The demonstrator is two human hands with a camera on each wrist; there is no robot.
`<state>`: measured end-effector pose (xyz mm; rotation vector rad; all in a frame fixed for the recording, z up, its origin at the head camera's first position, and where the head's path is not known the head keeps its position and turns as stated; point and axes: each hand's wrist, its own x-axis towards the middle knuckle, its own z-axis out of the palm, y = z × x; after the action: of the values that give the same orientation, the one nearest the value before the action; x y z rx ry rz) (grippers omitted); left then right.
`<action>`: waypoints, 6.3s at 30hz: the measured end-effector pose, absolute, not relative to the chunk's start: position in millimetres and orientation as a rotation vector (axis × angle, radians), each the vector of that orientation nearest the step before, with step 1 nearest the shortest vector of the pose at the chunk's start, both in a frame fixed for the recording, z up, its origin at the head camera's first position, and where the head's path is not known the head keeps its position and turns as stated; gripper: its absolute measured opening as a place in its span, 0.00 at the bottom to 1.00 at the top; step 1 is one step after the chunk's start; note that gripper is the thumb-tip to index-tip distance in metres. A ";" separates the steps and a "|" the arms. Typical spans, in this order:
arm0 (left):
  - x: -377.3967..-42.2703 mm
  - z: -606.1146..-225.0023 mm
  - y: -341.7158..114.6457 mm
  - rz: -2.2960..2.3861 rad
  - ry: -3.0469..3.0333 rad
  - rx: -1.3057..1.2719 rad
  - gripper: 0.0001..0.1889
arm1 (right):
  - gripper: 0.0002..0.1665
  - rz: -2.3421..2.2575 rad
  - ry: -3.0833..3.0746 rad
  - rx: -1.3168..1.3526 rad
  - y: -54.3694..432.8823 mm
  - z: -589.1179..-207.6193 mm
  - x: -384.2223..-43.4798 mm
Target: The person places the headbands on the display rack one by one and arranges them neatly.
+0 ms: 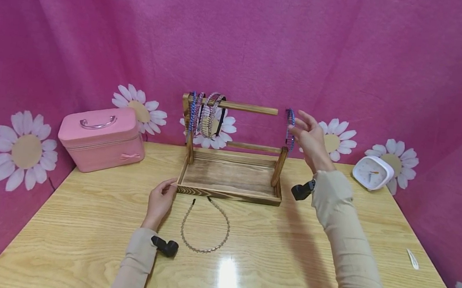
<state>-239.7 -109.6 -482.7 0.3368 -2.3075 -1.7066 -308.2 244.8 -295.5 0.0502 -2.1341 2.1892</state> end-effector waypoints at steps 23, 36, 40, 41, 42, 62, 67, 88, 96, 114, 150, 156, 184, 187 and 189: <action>-240.4 -483.9 -110.1 -1.706 -2.298 0.330 0.14 | 0.37 2.469 -2.011 0.094 185.1 -295.6 -329.3; -239.2 -481.8 -110.1 -1.742 -2.312 0.345 0.14 | 0.34 2.602 -1.915 0.030 144.8 -299.4 -340.8; -239.4 -482.7 -111.1 -1.746 -2.312 0.335 0.14 | 0.34 2.669 -1.825 0.013 135.2 -300.3 -342.9; -239.6 -482.8 -111.1 -1.743 -2.314 0.336 0.14 | 0.34 2.681 -1.812 0.012 132.8 -300.6 -343.4; -239.7 -482.8 -111.2 -1.742 -2.313 0.337 0.14 | 0.34 2.703 -1.784 0.007 130.1 -300.7 -343.9; -239.0 -481.3 -109.2 -1.748 -2.305 0.343 0.15 | 0.33 2.769 -1.665 0.021 91.9 -305.4 -342.1; -239.3 -481.9 -110.4 -1.740 -2.309 0.346 0.15 | 0.32 2.756 -1.714 0.077 95.9 -312.5 -339.1; -238.7 -481.9 -110.9 -1.702 -2.318 0.312 0.15 | 0.27 2.732 -2.010 0.247 121.4 -383.2 -282.5; -238.6 -482.3 -110.3 -1.718 -2.309 0.312 0.15 | 0.29 2.665 -2.248 0.330 134.3 -424.6 -251.2; -238.1 -480.2 -110.4 -1.716 -2.311 0.319 0.15 | 0.13 1.338 -2.978 1.093 151.8 -449.7 -185.4; -238.9 -481.3 -109.7 -1.734 -2.308 0.332 0.15 | 0.12 0.742 -2.802 1.463 150.6 -447.5 -162.0; -238.4 -482.8 -109.3 -1.720 -2.307 0.340 0.15 | 0.14 0.844 -2.816 1.442 152.2 -440.2 -156.9; -238.2 -481.6 -109.6 -1.717 -2.305 0.325 0.15 | 0.24 2.447 -2.341 0.915 197.3 -407.6 -165.2; -238.3 -481.9 -109.6 -1.716 -2.305 0.325 0.15 | 0.24 2.658 -2.116 0.910 207.2 -405.2 -166.8; -238.4 -482.1 -109.7 -1.715 -2.310 0.326 0.15 | 0.26 2.784 -1.936 0.939 213.8 -403.4 -168.5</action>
<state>-238.4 -109.7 -482.1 0.3260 -2.3098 -1.7153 -168.5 213.8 -403.4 0.9392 -1.9363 2.7837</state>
